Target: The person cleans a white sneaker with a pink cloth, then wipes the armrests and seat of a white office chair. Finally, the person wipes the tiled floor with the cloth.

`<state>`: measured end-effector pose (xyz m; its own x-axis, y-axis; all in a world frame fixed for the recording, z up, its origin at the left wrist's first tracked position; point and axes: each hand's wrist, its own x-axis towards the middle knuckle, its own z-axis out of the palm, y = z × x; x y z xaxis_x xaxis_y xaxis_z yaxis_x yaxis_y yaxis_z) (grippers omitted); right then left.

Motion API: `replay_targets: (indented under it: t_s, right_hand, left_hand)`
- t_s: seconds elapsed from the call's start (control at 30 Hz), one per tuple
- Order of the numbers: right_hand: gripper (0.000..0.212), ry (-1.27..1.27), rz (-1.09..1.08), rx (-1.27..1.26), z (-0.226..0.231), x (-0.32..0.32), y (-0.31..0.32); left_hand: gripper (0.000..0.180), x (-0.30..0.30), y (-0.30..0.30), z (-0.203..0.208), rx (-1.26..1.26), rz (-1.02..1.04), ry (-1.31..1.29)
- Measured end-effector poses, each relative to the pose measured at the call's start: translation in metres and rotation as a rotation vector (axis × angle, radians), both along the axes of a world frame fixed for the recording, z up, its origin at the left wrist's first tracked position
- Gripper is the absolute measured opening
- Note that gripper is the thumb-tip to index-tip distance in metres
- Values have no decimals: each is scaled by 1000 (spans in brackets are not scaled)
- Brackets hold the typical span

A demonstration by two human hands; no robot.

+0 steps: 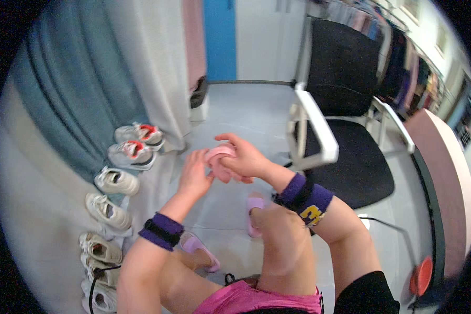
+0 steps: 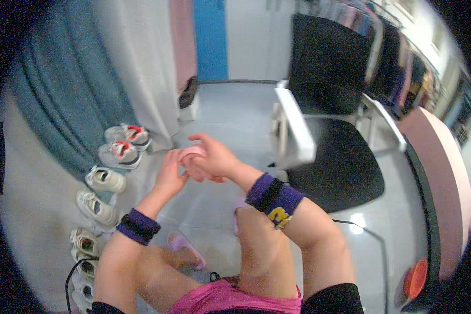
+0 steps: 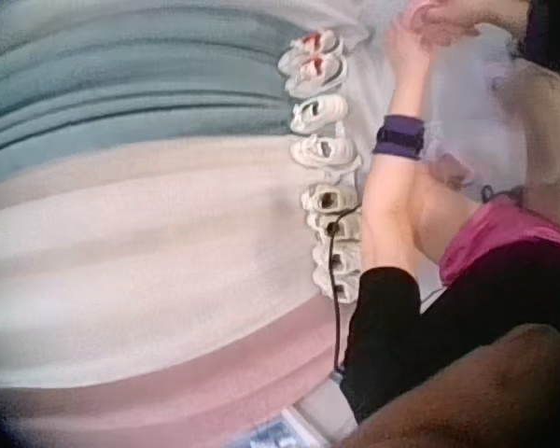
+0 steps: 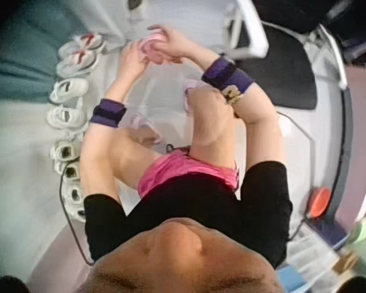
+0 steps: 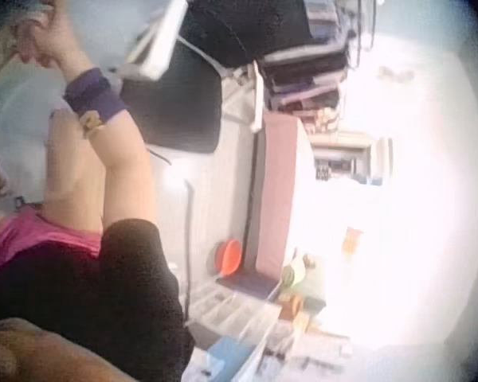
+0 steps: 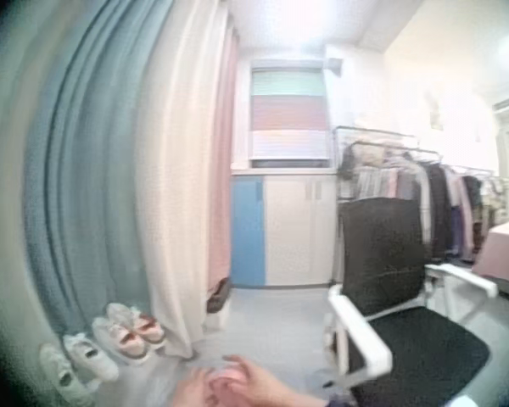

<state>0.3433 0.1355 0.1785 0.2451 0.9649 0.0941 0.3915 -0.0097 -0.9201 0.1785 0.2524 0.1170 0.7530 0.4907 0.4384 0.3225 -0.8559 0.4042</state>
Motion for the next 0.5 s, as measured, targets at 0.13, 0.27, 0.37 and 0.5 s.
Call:
replay_targets:
  t_s: [0.13,0.27,0.37,0.5]
  right_hand:
    - [55,-119,-76,185,9,-3,-68]
    - [53,-30,-157,215,37,-11,-154]
    - [49,-151,-379,150,46,5,-222]
    - [40,86,-619,262,46,34,-283]
  left_hand:
    - [66,2,-29,25,5,-124,-20]
    - [62,10,-60,40,-68,-232,25]
    - [61,26,-85,46,-92,-325,77]
    - [61,54,-101,44,-81,-440,95]
